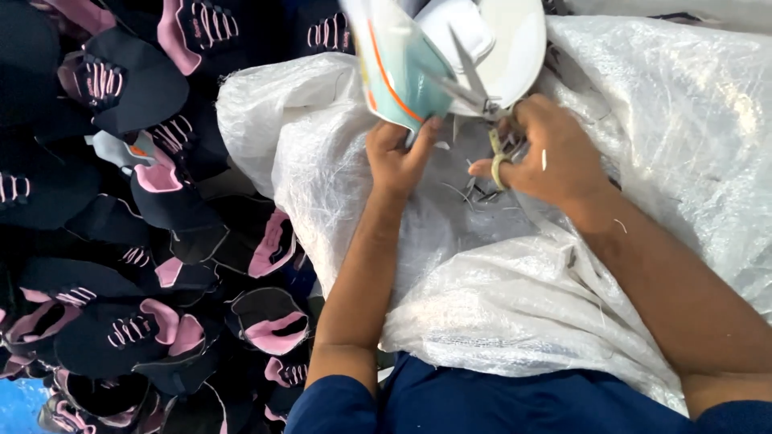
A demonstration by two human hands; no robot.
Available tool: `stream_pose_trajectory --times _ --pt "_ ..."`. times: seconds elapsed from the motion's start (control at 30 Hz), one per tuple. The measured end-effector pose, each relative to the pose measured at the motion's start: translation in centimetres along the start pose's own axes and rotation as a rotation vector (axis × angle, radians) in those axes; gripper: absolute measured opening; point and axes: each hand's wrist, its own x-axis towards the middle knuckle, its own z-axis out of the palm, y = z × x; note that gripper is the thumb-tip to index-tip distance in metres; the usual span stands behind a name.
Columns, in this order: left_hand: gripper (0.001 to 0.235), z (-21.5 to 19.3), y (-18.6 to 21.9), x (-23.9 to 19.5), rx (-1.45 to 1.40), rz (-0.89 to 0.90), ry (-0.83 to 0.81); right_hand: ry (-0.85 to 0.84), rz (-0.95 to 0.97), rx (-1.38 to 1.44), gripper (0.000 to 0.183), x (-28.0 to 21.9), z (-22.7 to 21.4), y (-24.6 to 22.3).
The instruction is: The person trims excess thread and material from manufactured shoe uppers using scissors.
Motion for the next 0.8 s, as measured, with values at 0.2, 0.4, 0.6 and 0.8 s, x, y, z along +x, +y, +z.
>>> stream_pose_trajectory --times 0.2,0.4,0.6,0.8 --pt "0.019 0.5 3.7 0.9 0.301 0.341 -0.034 0.082 0.022 0.008 0.056 -0.2 0.4 0.4" --pt "0.023 1.2 3.9 0.7 0.226 0.246 -0.054 0.125 0.283 0.417 0.026 -0.7 1.4 2.4" --pt "0.022 1.4 3.7 0.7 0.24 0.165 -0.054 0.243 0.286 0.591 0.028 -1.0 2.4 5.0" --pt "0.021 1.6 3.4 0.6 0.221 0.19 -0.012 0.172 -0.005 -0.047 0.065 -0.4 0.0 0.4"
